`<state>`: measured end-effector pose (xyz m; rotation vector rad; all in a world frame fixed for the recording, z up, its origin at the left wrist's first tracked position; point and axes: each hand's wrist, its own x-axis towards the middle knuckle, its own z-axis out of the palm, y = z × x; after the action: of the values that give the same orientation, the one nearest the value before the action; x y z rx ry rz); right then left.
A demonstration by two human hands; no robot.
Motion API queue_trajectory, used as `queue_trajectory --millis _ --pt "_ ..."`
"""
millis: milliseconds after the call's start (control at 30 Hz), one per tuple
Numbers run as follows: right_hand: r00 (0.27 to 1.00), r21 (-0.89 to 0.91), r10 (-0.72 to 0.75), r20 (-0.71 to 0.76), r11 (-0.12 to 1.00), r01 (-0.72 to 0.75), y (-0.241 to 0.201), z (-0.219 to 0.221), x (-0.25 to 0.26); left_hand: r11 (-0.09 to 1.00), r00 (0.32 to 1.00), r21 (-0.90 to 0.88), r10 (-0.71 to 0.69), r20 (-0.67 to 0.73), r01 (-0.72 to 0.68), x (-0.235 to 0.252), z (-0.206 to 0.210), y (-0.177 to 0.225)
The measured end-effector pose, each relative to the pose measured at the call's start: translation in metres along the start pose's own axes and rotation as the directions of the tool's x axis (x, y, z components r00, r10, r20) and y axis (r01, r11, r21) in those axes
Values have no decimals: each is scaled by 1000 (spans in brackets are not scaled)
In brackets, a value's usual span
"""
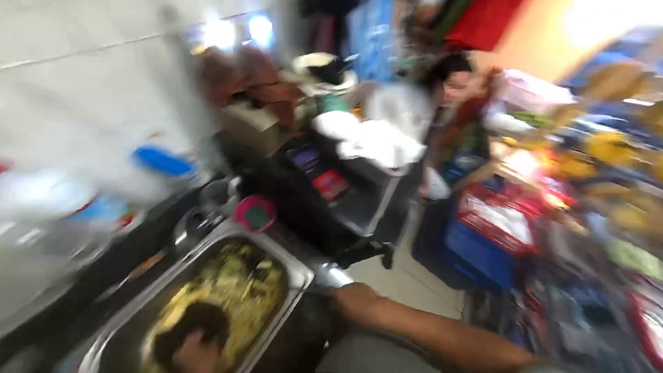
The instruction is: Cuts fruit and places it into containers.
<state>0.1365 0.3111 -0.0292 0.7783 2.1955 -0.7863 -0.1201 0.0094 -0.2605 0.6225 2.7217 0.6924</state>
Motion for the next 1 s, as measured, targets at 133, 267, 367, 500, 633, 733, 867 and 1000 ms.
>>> queue_trajectory --millis 133,267,367,500,633,733,867,1000 --pt "999 -90 -21 25 996 24 -12 5 15 914 960 -335 -269 -83 228 -23 -79 53" --pt "973 -97 -228 -21 970 225 -27 23 42 831 831 -426 -492 -260 358 -95 -155 54" --pt "948 -168 -316 38 933 318 -45 30 66 884 660 -243 -462 -593 400 -170 -203 37" --pt "922 -277 -375 102 879 388 -91 28 87 777 457 -157 -507 -731 610 -251 -220 -11" --pt "930 -276 -353 101 888 367 -127 17 91 770 561 -9 -472 -680 637 -266 -211 -14" --pt "952 -295 -285 110 905 306 -133 17 97 928 658 -4 -267 -704 373 -201 -197 22" --pt "976 -357 -169 138 911 208 -144 19 104 838 829 -350 -510 -229 419 -65 -141 20" --pt "988 -357 -113 102 923 143 -151 19 100 784 850 -368 -525 35 500 49 -72 -42"
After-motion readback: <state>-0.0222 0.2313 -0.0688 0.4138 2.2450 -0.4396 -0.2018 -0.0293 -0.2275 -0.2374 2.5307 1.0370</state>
